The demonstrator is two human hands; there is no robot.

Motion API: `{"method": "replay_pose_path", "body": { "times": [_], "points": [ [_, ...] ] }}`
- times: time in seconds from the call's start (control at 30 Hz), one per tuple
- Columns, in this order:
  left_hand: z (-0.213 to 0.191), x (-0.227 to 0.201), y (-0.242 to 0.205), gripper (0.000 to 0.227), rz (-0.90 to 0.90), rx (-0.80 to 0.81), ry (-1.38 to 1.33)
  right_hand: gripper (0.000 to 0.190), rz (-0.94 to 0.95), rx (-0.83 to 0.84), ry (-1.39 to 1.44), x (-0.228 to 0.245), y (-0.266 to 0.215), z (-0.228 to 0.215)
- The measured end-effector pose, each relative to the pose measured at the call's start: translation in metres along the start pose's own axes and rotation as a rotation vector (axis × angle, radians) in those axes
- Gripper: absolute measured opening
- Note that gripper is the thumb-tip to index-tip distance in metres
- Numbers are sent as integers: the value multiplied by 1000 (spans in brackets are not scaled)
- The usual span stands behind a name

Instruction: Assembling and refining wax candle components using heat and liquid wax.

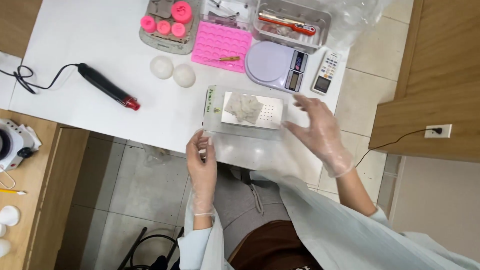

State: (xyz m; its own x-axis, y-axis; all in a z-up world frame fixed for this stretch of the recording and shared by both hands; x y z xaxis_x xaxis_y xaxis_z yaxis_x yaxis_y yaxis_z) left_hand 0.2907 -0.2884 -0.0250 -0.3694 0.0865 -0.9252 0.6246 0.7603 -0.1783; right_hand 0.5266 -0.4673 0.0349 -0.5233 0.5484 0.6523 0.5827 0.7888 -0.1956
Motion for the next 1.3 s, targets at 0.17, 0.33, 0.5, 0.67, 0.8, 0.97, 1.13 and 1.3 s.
{"method": "replay_pose_path", "body": {
  "times": [0.17, 0.33, 0.5, 0.67, 0.8, 0.97, 1.13, 1.3],
  "points": [
    [18, -22, 0, 41, 50, 70, 171, 93, -138, 36, -183, -1, 27, 54],
    [27, -40, -1, 43, 164, 105, 363, 96, -249, -90, -41, -7, 51, 89],
    [37, -25, 1, 43, 154, 147, 274, 86, -366, -48, 117, -11, 68, 93],
    [33, -26, 16, 44, 160, 196, 288, 78, -403, 0, 41, -4, 76, 85],
    [28, -20, 33, 43, 182, 234, 280, 68, -389, -21, 32, -3, 80, 84],
    [26, -5, 50, 41, 213, 263, 305, 56, -199, 71, 107, -5, 84, 84],
    [18, -5, 65, 40, 207, 328, 293, 54, -1, 153, 289, -6, 81, 86],
    [10, -10, 76, 40, 177, 363, 310, 55, -104, 208, 96, 1, 82, 81]
  ]
}}
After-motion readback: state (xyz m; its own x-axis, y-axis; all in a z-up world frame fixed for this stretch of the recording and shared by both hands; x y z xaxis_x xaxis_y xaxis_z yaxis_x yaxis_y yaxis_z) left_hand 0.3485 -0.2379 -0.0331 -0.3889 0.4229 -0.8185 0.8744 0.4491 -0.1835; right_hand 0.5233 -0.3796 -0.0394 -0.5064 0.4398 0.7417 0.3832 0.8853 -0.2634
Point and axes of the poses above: each hand's wrist, its own y-axis towards the middle knuckle, its own z-axis out of the palm, x = y × z, the point moved 4 cm from there along y, towards the middle knuckle, and after that the axes turned 13 degrees about x, right-handed, at the moved point
